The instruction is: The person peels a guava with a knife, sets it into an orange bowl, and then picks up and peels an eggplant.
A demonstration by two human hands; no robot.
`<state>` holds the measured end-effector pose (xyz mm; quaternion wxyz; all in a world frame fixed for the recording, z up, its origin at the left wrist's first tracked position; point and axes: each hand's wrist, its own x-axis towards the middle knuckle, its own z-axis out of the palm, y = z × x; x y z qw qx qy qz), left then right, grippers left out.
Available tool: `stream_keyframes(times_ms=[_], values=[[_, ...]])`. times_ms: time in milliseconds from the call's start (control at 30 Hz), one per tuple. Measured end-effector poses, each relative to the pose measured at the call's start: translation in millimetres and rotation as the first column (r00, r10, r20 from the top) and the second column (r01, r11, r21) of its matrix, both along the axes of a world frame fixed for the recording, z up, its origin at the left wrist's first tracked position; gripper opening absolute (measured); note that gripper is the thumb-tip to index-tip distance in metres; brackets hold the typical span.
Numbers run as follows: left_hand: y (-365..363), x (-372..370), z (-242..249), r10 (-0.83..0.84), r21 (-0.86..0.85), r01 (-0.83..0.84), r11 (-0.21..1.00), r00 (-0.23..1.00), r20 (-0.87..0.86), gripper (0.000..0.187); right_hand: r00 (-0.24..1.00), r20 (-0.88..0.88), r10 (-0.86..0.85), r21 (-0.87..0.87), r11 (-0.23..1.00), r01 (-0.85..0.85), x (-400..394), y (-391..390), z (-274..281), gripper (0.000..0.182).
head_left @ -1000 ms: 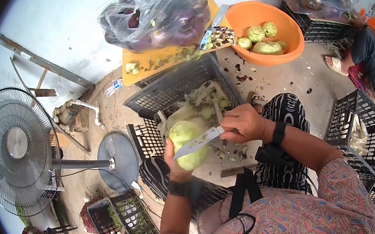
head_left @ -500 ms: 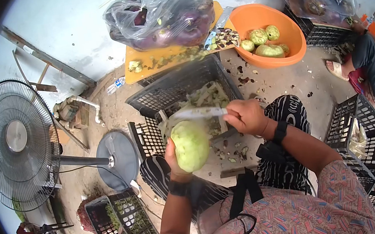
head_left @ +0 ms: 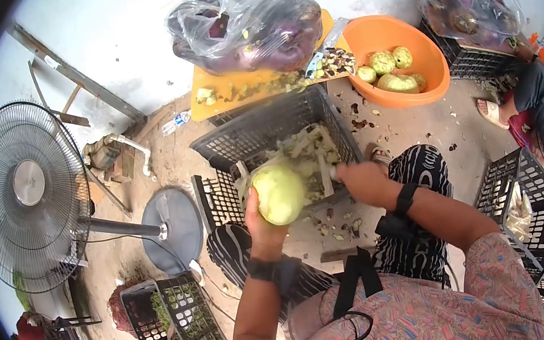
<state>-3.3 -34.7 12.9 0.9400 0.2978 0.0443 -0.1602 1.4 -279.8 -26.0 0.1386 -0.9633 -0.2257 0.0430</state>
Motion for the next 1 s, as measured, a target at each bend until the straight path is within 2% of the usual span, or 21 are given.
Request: stream_keyframes(times_ms=[33, 133, 167, 200, 267, 300, 333, 367, 400, 467, 500, 567, 600, 667, 733, 800, 833, 867, 900, 933, 1000], values=[[-2, 0, 2, 0.006, -0.028, -0.006, 1.000, 1.000, 0.013, 0.050, 0.974, -0.172, 0.145, -0.138, 0.976, -0.169, -5, -1, -2, 0.021], [-3, 2, 1, 0.055, -0.020, -0.054, 0.998, 0.998, 0.030, 0.050, 0.951, -0.218, 0.218, -0.065, 0.969, -0.237, -17, 9, 13, 0.012], [-3, 2, -1, 0.106, 0.012, -0.107, 0.994, 0.994, 0.033, 0.051, 0.960, -0.235, 0.152, -0.056, 0.984, -0.170, -11, 14, 25, 0.012], [-4, 2, -2, 0.114, 0.006, -0.114, 0.993, 0.993, 0.035, 0.051, 0.960, -0.233, 0.158, -0.062, 0.982, -0.177, -6, 13, 21, 0.012], [-3, 2, -4, 0.099, 0.010, -0.099, 0.995, 0.995, 0.028, 0.050, 0.993, 0.067, 0.095, 0.256, 0.961, -0.109, 2, 13, 8, 0.012], [-4, 4, -7, 0.095, 0.009, -0.095, 0.995, 0.995, 0.035, 0.050, 0.993, 0.073, 0.091, 0.256, 0.961, -0.107, 5, 14, 19, 0.012], [-6, 6, -11, 0.102, 0.041, -0.103, 0.994, 0.994, 0.036, 0.050, 0.952, -0.302, 0.044, 0.504, 0.855, 0.120, 6, 18, 36, 0.014], [-7, 6, -16, 0.109, 0.073, -0.112, 0.991, 0.993, 0.037, 0.050, 0.769, -0.630, 0.108, 0.611, 0.680, 0.405, 8, 22, 46, 0.017], [-12, 5, -14, 0.108, 0.075, -0.111, 0.991, 0.993, 0.041, 0.050, 0.772, -0.627, 0.109, 0.615, 0.677, 0.404, 9, 26, 46, 0.017], [-20, 1, -13, 0.142, 0.166, -0.148, 0.975, 0.989, 0.044, 0.044, 0.716, -0.657, 0.236, 0.706, 0.526, 0.474, 8, 33, 43, 0.016], [-21, -1, -11, 0.096, 0.230, -0.115, 0.966, 0.991, 0.090, 0.047, 0.715, -0.657, 0.237, 0.706, 0.524, 0.475, 9, 33, 43, 0.016], [-18, 3, -17, 0.043, 0.198, -0.059, 0.978, 0.996, 0.081, 0.047, 0.659, -0.700, 0.275, 0.705, 0.412, 0.577, 11, 31, 46, 0.014], [-18, 5, -15, -0.008, 0.163, -0.004, 0.987, 0.997, 0.076, 0.047, 0.657, -0.702, 0.275, 0.704, 0.410, 0.580, 14, 30, 46, 0.014], [-17, 7, -8, -0.048, 0.110, 0.043, 0.993, 0.998, 0.038, 0.048, 0.706, -0.664, 0.248, 0.743, 0.326, 0.584, 22, 26, 45, 0.011], [-15, 7, -6, -0.093, 0.056, 0.093, 0.994, 0.996, -0.003, 0.049, 0.728, -0.657, 0.196, 0.745, 0.310, 0.590, 25, 24, 36, 0.011], [-15, 8, -9, -0.096, 0.119, 0.092, 0.989, 0.995, 0.024, 0.051, 0.747, -0.651, 0.138, 0.747, 0.295, 0.596, 23, 22, 34, 0.011], [-16, 7, -13, -0.098, 0.117, 0.095, 0.989, 0.995, 0.024, 0.051, 0.790, -0.607, 0.087, 0.756, 0.370, 0.540, 21, 22, 37, 0.010], [-16, 5, -17, -0.092, 0.211, 0.085, 0.974, 0.996, 0.021, 0.052, 0.830, -0.557, 0.043, 0.754, 0.446, 0.482, 19, 22, 39, 0.009], [-16, 4, -19, -0.083, 0.305, 0.074, 0.950, 0.996, 0.019, 0.054, 0.829, -0.557, 0.043, 0.753, 0.447, 0.483, 18, 22, 37, 0.009], [-15, 4, -19, -0.083, 0.305, 0.073, 0.949, 0.996, 0.019, 0.054, 0.837, -0.547, 0.022, 0.758, 0.439, 0.483, 17, 22, 35, 0.008], [-11, 6, -18, -0.275, 0.206, 0.257, 0.944, 0.959, 0.063, 0.055, 0.845, -0.534, 0.001, 0.763, 0.431, 0.482, 18, 21, 28, 0.007]])
